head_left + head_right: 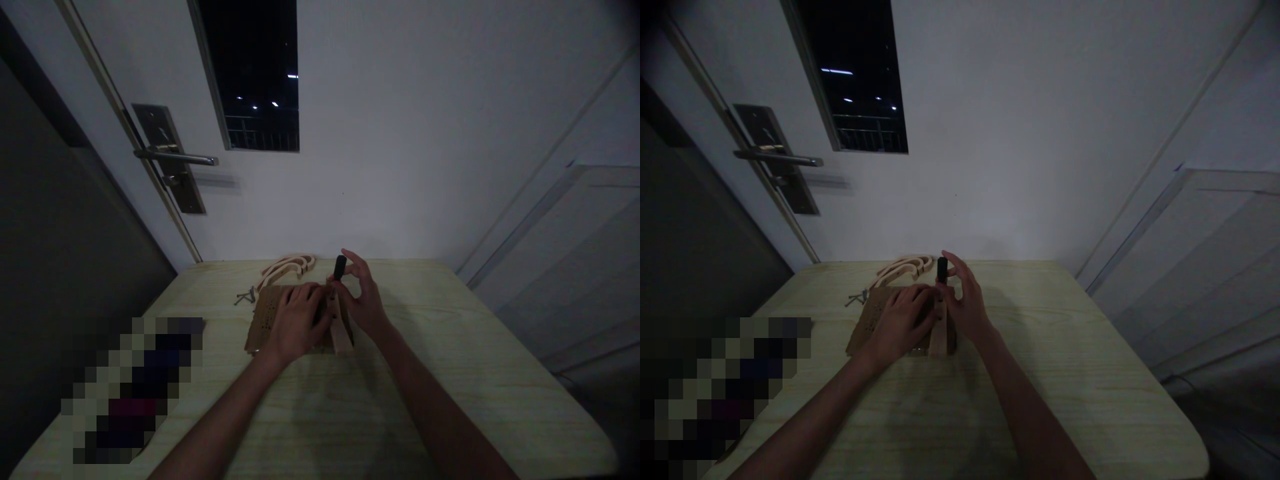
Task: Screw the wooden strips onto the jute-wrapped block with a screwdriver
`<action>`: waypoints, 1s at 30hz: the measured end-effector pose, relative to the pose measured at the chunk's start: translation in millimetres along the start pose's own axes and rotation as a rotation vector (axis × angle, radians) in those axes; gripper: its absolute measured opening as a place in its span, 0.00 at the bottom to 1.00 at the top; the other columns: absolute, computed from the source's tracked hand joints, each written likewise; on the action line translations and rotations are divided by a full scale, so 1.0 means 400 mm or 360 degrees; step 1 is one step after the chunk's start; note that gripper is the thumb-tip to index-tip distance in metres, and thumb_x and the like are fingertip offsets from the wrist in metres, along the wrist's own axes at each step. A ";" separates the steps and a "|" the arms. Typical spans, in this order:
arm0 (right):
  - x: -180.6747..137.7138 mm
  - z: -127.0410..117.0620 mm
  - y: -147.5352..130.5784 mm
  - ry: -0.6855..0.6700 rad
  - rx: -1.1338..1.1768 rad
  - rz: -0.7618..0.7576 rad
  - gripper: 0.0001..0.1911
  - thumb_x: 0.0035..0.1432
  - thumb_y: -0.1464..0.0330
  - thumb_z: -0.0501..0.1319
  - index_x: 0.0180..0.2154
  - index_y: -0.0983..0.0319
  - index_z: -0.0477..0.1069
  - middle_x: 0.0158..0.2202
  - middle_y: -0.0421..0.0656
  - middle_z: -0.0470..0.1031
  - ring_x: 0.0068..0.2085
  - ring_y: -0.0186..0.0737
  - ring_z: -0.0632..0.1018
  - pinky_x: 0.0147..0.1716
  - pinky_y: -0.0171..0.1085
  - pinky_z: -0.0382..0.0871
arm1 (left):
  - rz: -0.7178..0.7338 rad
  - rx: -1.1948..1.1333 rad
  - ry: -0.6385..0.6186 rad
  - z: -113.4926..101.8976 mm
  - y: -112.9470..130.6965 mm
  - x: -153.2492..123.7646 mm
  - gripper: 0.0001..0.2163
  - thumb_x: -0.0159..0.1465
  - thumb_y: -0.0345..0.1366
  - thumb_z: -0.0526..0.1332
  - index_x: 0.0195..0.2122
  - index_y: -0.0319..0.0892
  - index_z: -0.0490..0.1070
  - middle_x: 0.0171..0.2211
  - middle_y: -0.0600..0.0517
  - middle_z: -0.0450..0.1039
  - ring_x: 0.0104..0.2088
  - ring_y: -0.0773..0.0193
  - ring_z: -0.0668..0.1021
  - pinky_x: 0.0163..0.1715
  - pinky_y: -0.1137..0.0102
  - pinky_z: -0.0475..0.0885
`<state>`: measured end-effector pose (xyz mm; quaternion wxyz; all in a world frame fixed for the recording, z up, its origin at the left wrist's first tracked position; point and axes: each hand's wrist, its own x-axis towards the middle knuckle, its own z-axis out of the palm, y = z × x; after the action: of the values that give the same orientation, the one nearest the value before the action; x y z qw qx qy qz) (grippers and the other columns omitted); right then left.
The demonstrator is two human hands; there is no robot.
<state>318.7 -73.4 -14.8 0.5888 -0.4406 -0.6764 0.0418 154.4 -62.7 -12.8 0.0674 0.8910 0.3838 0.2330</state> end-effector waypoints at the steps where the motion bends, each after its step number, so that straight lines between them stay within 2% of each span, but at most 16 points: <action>1: -0.001 0.004 0.004 0.0029 -0.0027 -0.0001 0.26 0.61 0.67 0.58 0.60 0.53 0.57 0.51 0.47 0.72 0.43 0.41 0.75 0.49 0.47 0.71 | 0.0006 0.0004 -0.0002 0.000 0.000 0.000 0.15 0.66 0.41 0.53 0.53 0.47 0.64 0.52 0.49 0.68 0.54 0.55 0.69 0.56 0.57 0.59; 5: -0.004 0.010 0.007 0.0030 -0.0073 -0.0023 0.27 0.60 0.66 0.60 0.60 0.53 0.58 0.54 0.47 0.69 0.47 0.43 0.74 0.50 0.48 0.70 | 0.0018 0.0015 -0.0006 0.000 0.000 0.000 0.15 0.66 0.41 0.53 0.52 0.46 0.64 0.52 0.48 0.68 0.54 0.54 0.68 0.56 0.56 0.59; 8: -0.002 0.003 -0.001 -0.0072 0.0040 -0.0020 0.26 0.64 0.66 0.55 0.62 0.53 0.54 0.57 0.48 0.68 0.51 0.43 0.74 0.53 0.50 0.68 | 0.0021 0.0015 0.0002 -0.001 -0.001 0.000 0.14 0.66 0.40 0.53 0.52 0.46 0.64 0.52 0.48 0.68 0.54 0.55 0.68 0.55 0.57 0.60; 12: 0.002 -0.004 -0.011 -0.0162 0.0159 -0.0024 0.24 0.66 0.66 0.51 0.62 0.53 0.54 0.54 0.48 0.72 0.47 0.40 0.77 0.51 0.48 0.70 | 0.0030 0.0012 0.0006 -0.002 -0.002 -0.001 0.14 0.66 0.39 0.54 0.51 0.46 0.64 0.52 0.49 0.68 0.53 0.55 0.69 0.55 0.57 0.60; 15: 0.003 0.001 -0.012 -0.0101 0.0125 -0.0041 0.23 0.65 0.66 0.53 0.61 0.54 0.56 0.48 0.46 0.75 0.46 0.40 0.77 0.51 0.47 0.70 | 0.0031 0.0015 0.0011 -0.002 -0.001 -0.001 0.14 0.66 0.39 0.54 0.52 0.46 0.64 0.52 0.49 0.68 0.54 0.55 0.69 0.56 0.57 0.59; 22: -0.004 0.019 0.001 0.0158 -0.0083 -0.0053 0.25 0.60 0.66 0.60 0.58 0.54 0.60 0.45 0.45 0.74 0.40 0.40 0.75 0.44 0.45 0.72 | 0.0031 0.0018 0.0000 -0.006 0.002 -0.003 0.13 0.66 0.39 0.53 0.51 0.46 0.64 0.52 0.49 0.68 0.53 0.55 0.69 0.55 0.57 0.60; 27: -0.003 0.003 -0.002 -0.0050 0.0008 -0.0057 0.25 0.64 0.67 0.55 0.61 0.53 0.56 0.54 0.47 0.71 0.48 0.41 0.75 0.50 0.46 0.70 | 0.0044 -0.0004 0.0019 -0.005 0.000 -0.002 0.14 0.66 0.39 0.54 0.52 0.46 0.64 0.52 0.49 0.68 0.53 0.55 0.69 0.55 0.57 0.60; 30: -0.001 -0.003 -0.003 -0.0094 0.0089 -0.0050 0.25 0.64 0.69 0.54 0.61 0.53 0.55 0.52 0.46 0.73 0.48 0.40 0.76 0.50 0.46 0.70 | 0.0043 -0.0003 0.0034 -0.002 -0.001 -0.002 0.14 0.66 0.40 0.54 0.52 0.46 0.64 0.51 0.49 0.68 0.53 0.55 0.69 0.55 0.57 0.60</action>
<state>319.1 -74.9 -14.0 0.5812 -0.4119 -0.6989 0.0645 153.3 -62.9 -12.5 0.0611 0.8935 0.3721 0.2437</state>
